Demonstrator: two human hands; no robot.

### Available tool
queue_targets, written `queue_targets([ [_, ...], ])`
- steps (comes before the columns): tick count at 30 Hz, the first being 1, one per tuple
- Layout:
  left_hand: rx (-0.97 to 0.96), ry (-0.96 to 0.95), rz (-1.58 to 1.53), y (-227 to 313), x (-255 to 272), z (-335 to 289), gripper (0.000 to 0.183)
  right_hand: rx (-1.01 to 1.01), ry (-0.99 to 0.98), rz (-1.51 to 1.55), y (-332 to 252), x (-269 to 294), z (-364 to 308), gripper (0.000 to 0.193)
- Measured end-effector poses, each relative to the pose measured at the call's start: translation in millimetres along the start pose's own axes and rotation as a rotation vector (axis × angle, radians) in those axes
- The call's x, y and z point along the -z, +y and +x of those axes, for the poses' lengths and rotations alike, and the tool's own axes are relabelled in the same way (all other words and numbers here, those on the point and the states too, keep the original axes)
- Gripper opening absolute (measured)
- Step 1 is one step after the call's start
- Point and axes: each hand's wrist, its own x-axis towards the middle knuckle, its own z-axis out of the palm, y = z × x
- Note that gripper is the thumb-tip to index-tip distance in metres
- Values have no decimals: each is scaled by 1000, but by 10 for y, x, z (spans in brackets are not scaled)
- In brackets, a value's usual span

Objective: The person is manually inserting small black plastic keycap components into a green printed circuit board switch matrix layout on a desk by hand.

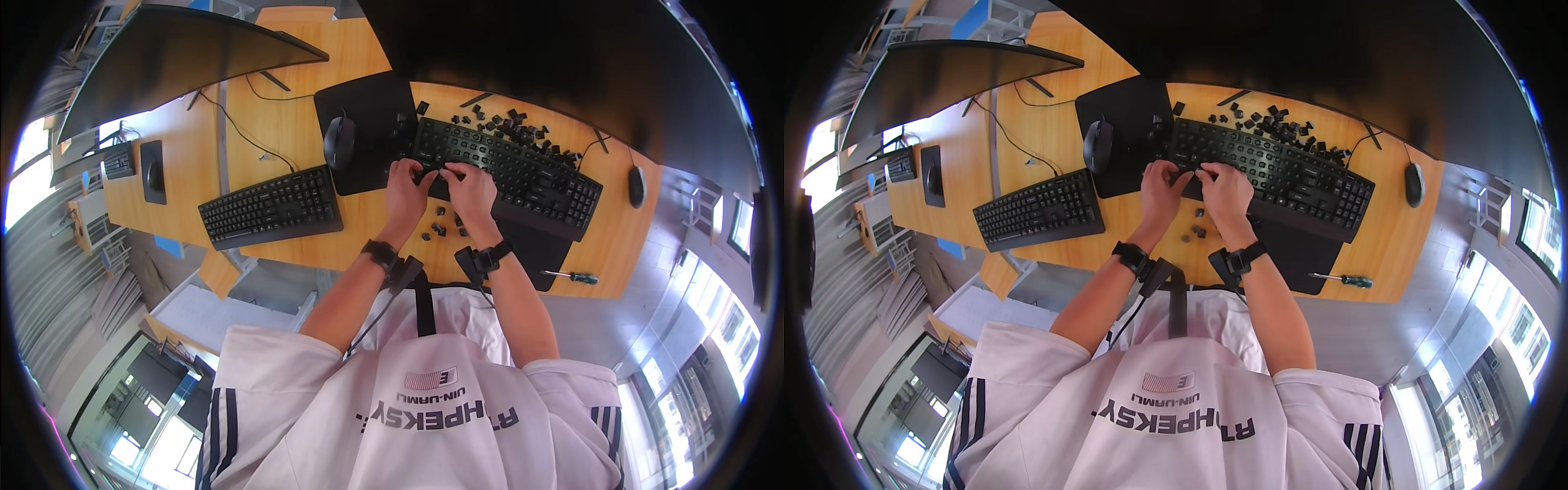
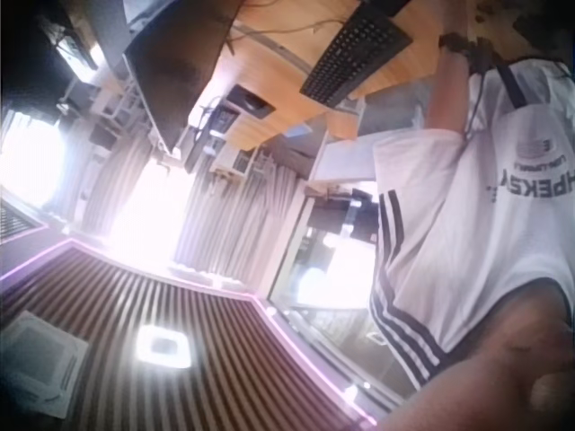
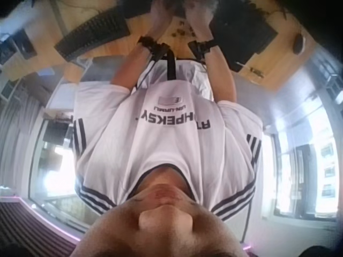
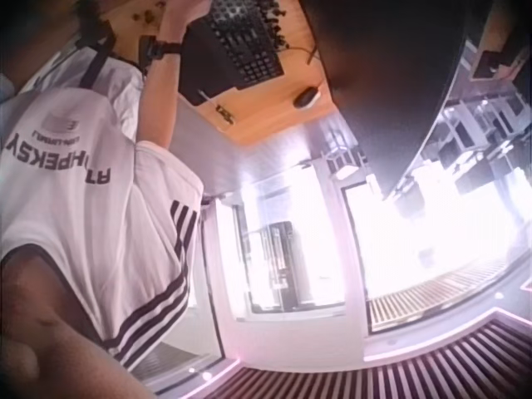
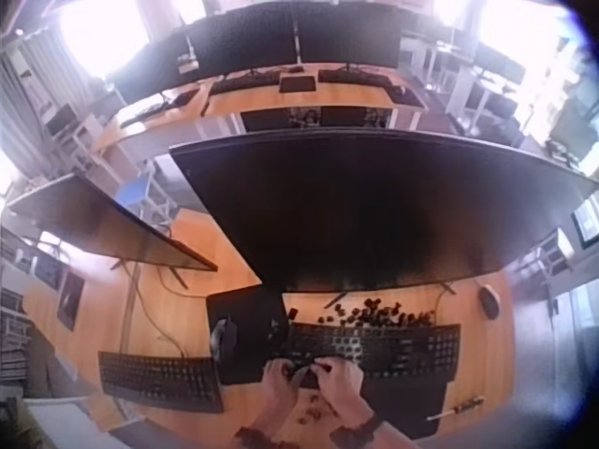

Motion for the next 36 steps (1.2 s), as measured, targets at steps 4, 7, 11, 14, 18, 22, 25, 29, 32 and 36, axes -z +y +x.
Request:
queue_targets([
  [4, 29, -2, 14, 17, 23, 18, 29, 25, 100, -35, 30, -106, -45, 18],
  [7, 91, -19, 50, 77, 23, 87, 31, 37, 158, -58, 23, -125, -15, 17],
  [11, 189, -44, 68, 143, 19, 132, 35, -91, 125, -104, -97, -69, 12, 14],
  [14, 214, -16, 131, 211, 30, 181, 39, -177, 90, -105, -146, -26, 44, 11],
  [18, 163, -47, 184, 183, 87, 204, 38, -214, 85, -106, -195, -56, 83, 11],
  [22, 32, -23, 166, 212, 59, 94, 34, -167, 119, -163, -199, -7, 59, 11],
  [25, -134, 96, 105, 187, 53, -130, 30, -153, 124, -160, -152, -22, 70, 11],
  [29, -137, 48, 109, -58, -67, -496, 28, -105, 110, -131, -171, -3, -1, 12],
  [32, -204, 42, 146, -101, -169, -654, 27, -77, 121, -76, -204, 75, -92, 11],
  [36, -261, 23, 128, -107, -218, -698, 24, -51, 172, -5, -131, 219, -305, 10],
])
